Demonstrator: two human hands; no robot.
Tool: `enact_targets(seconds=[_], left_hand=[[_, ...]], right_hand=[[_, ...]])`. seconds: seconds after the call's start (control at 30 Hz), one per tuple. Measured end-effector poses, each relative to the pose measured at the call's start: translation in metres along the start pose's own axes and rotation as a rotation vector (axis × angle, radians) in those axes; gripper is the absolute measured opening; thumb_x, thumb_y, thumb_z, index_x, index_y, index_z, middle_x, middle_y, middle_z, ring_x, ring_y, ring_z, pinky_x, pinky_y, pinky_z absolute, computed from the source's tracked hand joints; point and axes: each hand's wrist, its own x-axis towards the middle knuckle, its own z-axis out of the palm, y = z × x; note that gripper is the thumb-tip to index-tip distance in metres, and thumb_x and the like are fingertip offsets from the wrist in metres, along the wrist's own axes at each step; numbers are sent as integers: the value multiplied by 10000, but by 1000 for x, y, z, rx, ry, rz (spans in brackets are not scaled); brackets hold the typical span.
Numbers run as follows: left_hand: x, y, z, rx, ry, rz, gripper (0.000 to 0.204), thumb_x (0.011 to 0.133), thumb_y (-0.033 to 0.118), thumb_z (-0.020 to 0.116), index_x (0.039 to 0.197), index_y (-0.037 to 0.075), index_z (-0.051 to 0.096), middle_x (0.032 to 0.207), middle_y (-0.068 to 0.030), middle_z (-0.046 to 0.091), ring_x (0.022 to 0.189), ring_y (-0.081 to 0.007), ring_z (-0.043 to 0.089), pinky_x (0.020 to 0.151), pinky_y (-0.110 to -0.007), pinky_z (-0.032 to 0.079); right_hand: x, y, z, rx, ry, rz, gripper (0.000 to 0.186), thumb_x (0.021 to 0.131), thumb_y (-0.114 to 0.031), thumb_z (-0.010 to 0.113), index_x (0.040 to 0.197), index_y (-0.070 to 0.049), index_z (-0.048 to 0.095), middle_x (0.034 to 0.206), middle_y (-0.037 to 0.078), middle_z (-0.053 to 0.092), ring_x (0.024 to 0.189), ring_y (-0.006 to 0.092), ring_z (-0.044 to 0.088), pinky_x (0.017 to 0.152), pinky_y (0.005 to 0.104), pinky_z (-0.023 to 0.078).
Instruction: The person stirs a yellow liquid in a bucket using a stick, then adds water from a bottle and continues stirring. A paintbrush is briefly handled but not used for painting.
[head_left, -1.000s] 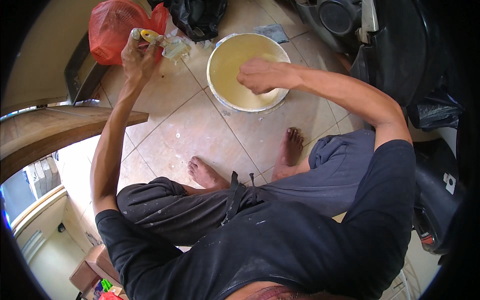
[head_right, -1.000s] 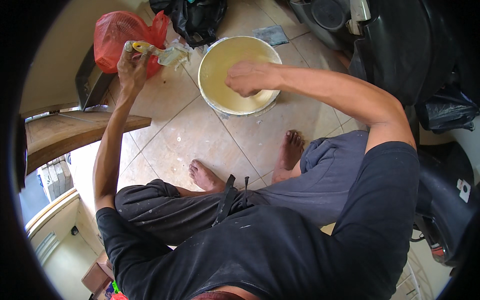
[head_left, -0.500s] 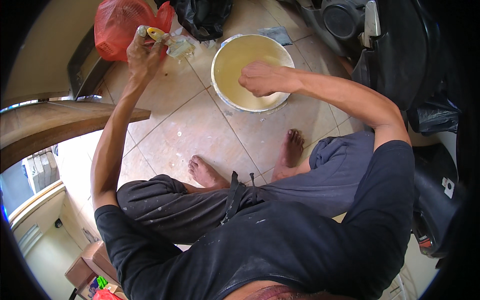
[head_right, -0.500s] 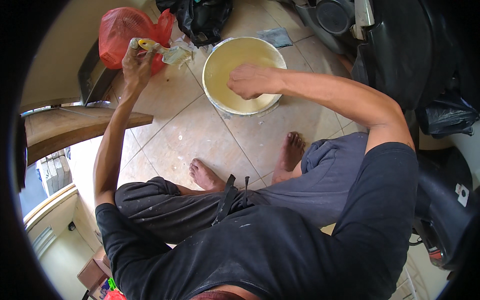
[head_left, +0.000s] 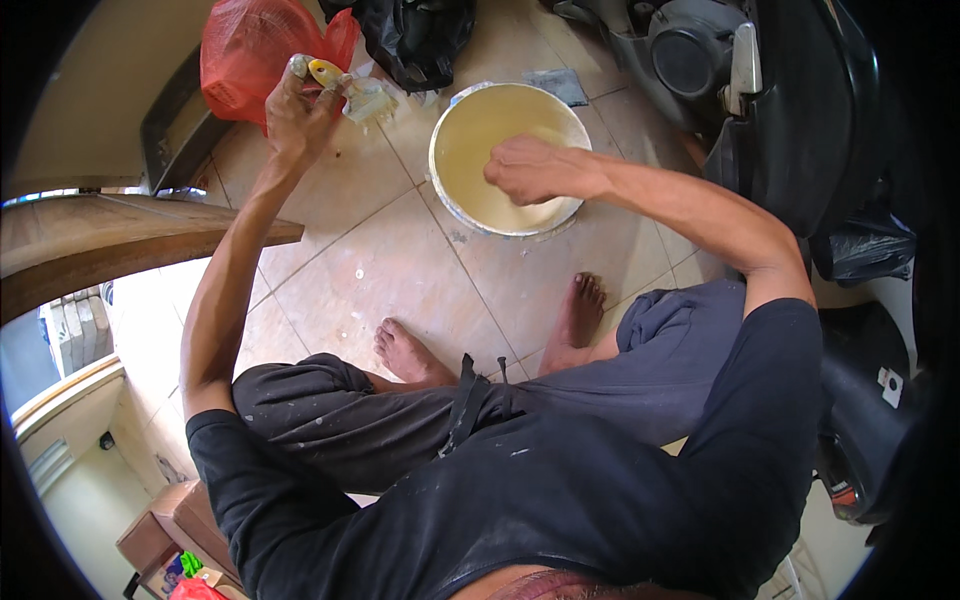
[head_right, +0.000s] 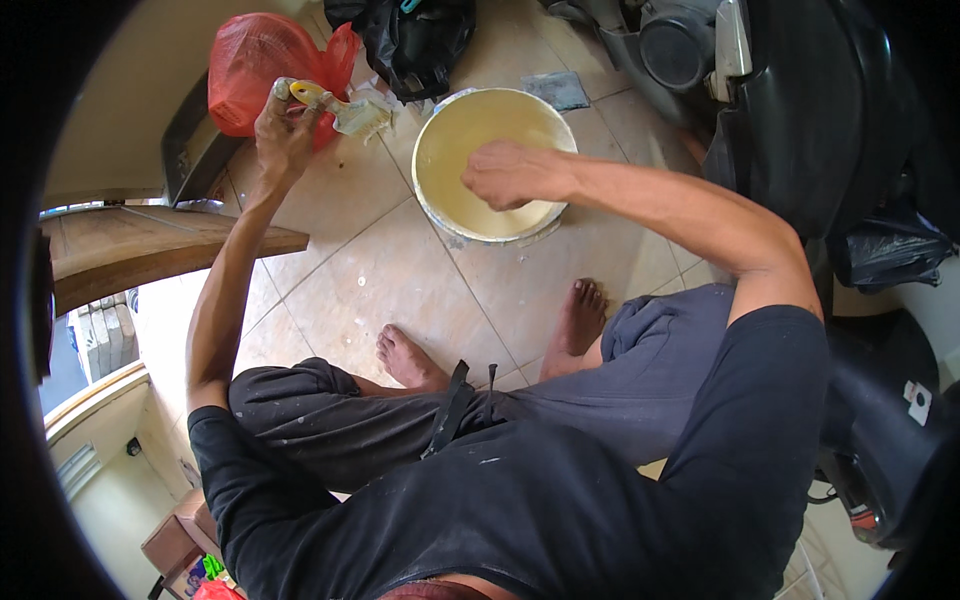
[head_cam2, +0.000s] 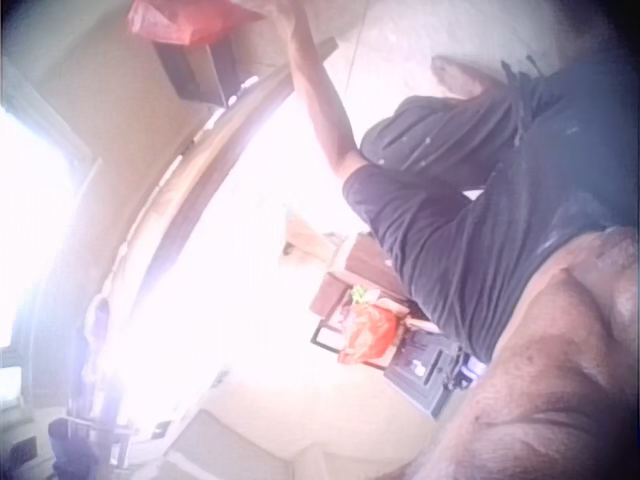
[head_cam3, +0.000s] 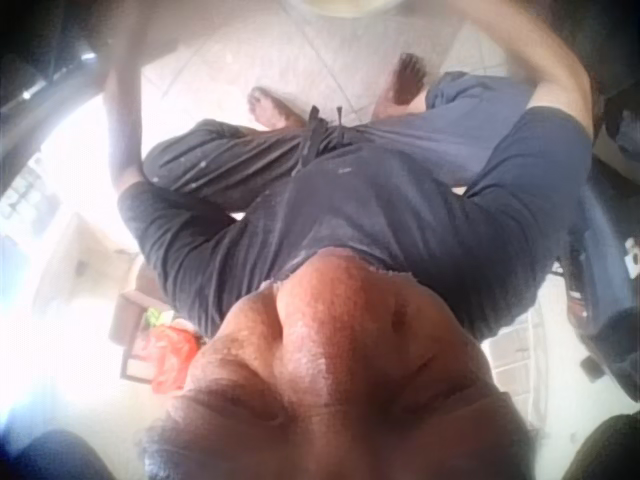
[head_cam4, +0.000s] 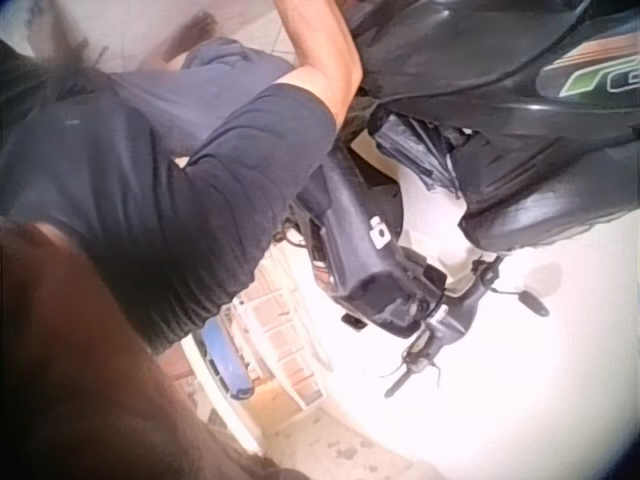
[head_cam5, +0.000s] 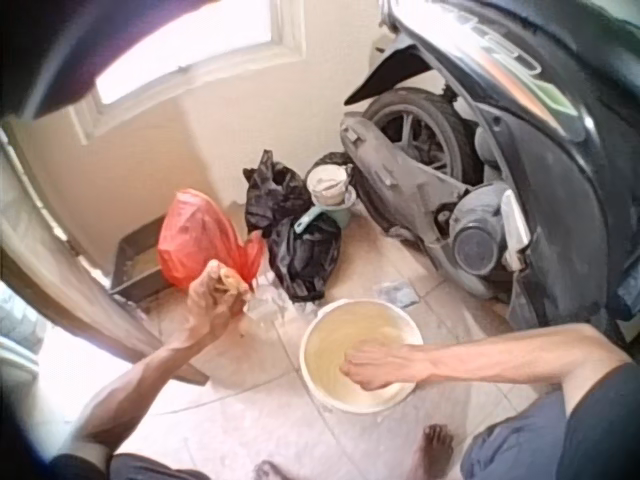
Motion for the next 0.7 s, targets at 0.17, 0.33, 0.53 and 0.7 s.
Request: enact_targets(seconds=[0.17,0.33,0.53,0.7], left_hand=[[1,17,-1,-49,-21,-27,252,883,174,733,1013,18,584,854,-135,715,747,-206,711,659,-323,557],[2,9,4,-30,-15,-4,265,887,188,731,1010,8,580,838,-139,711,740,-200,707,657,-328,556],[1,12,0,1,10,43,274,883,200,735,1017,13,585,846,-138,712,735,-222,707,672,-332,552],[4,11,3,-36,-19,-3,273,887,200,732,1026,14,588,856,-134,714,731,-221,706,670,-331,554]], right_hand=[[13,10,19,27,677,-135,115,702,-12,590,639,37,507,682,229,568,708,421,593,646,481,465],[1,41,13,-140,451,-22,67,731,-60,590,742,0,563,779,201,603,783,388,592,701,478,453],[5,4,12,-2,162,-69,46,721,-9,574,710,35,565,714,228,590,737,415,611,657,491,472],[16,24,25,-9,607,-127,104,748,-8,557,841,35,576,773,228,597,754,411,605,655,486,471]])
